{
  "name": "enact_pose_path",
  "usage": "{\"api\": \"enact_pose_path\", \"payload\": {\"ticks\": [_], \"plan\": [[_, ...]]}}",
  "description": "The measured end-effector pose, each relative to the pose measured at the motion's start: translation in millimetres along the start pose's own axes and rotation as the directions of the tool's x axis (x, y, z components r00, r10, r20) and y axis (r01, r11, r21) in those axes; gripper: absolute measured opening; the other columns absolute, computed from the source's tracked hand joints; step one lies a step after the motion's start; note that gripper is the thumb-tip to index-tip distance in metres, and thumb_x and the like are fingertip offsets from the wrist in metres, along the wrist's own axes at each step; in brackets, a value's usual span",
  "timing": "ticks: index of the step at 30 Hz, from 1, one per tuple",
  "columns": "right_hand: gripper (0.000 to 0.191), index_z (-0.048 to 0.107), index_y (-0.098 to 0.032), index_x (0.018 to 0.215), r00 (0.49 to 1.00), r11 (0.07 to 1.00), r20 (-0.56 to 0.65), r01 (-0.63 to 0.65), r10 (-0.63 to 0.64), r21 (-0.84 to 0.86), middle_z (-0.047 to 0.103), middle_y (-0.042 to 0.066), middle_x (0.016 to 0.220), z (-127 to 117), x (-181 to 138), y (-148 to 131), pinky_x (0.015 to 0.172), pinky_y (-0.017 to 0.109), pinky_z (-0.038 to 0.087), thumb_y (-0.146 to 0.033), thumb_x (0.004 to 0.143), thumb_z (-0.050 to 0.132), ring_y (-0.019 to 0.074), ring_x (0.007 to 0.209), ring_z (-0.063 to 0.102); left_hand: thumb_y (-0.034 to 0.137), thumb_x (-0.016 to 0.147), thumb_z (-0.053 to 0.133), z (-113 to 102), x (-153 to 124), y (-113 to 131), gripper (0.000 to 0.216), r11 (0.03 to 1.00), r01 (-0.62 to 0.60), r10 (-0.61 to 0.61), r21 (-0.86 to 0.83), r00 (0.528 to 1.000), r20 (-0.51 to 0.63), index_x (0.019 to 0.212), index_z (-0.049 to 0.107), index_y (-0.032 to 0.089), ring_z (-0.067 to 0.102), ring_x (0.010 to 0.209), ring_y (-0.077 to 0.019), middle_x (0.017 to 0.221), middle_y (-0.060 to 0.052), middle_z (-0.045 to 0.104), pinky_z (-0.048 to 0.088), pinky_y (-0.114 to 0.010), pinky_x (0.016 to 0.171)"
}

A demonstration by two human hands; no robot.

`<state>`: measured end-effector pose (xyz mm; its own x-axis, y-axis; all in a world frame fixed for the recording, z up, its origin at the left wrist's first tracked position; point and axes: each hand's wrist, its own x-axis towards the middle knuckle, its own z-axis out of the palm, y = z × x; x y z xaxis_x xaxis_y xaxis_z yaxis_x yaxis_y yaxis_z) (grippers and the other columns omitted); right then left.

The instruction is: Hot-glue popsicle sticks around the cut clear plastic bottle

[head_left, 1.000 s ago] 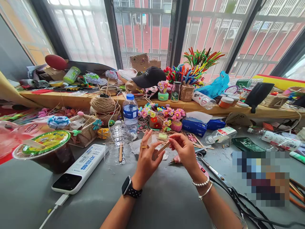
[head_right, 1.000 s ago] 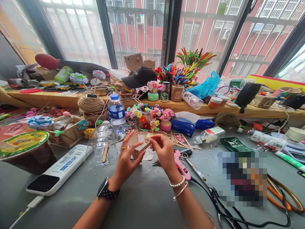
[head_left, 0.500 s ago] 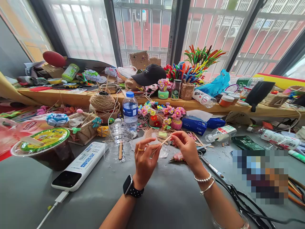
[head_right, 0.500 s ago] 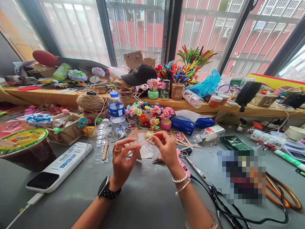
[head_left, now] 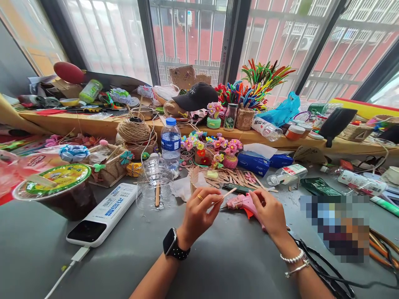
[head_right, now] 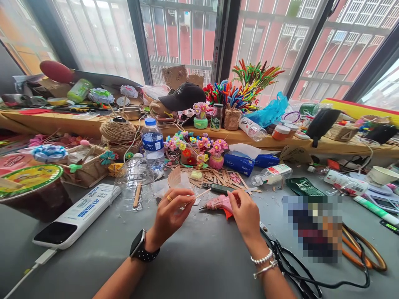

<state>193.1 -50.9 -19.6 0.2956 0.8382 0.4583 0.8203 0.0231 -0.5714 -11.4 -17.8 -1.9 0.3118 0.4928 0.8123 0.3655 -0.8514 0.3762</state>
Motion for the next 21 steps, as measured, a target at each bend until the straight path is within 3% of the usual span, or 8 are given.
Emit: {"api": "enact_pose_path", "payload": {"ticks": [4,10,17,21], "plan": [[0.033,0.051,-0.019,0.080,1.000,0.967,0.022,0.015,-0.010,-0.254,0.055,0.006,0.080,2.2,-10.2,6.3,0.066,0.032,0.039,-0.050,0.074,0.041,0.0195,0.076,0.051,0.014,0.077,0.048,0.2,-0.8,-2.7,0.019,0.999,0.021,-0.018,-0.026,0.993,0.121,0.093,0.057,0.021,0.053,0.071,-0.0132,0.073,-0.002,0.061,0.044,-0.026,0.066],[0.040,0.048,-0.013,0.091,0.988,0.918,0.140,-0.011,0.072,-0.397,0.053,0.012,0.088,13.7,-20.9,8.0,0.070,0.034,0.039,-0.046,0.069,0.050,0.0253,0.083,0.050,0.022,0.080,0.044,-1.7,2.3,0.0,0.019,0.995,0.091,-0.075,-0.042,0.953,0.292,0.093,0.059,0.020,0.054,0.069,-0.0131,0.073,-0.004,0.062,0.042,-0.025,0.064],[0.026,0.047,-0.015,0.082,0.969,0.887,0.216,-0.002,0.115,-0.463,0.055,0.010,0.085,11.0,-16.5,0.5,0.071,0.033,0.038,-0.037,0.069,0.046,0.0237,0.083,0.050,0.033,0.077,0.050,-2.7,4.7,4.9,0.020,0.966,0.242,-0.156,-0.092,0.829,0.537,0.073,0.062,0.017,0.052,0.057,-0.0091,0.064,-0.001,0.063,0.038,-0.018,0.054],[0.027,0.045,-0.016,0.084,0.963,0.892,0.187,-0.093,0.193,-0.442,0.056,0.007,0.085,7.6,-14.3,-0.7,0.065,0.029,0.037,-0.038,0.068,0.044,0.0206,0.078,0.053,0.034,0.075,0.053,-0.8,3.8,2.6,0.021,0.968,0.243,-0.153,-0.064,0.772,0.617,0.070,0.062,0.015,0.053,0.057,-0.0086,0.062,-0.001,0.063,0.036,-0.017,0.054]]}}
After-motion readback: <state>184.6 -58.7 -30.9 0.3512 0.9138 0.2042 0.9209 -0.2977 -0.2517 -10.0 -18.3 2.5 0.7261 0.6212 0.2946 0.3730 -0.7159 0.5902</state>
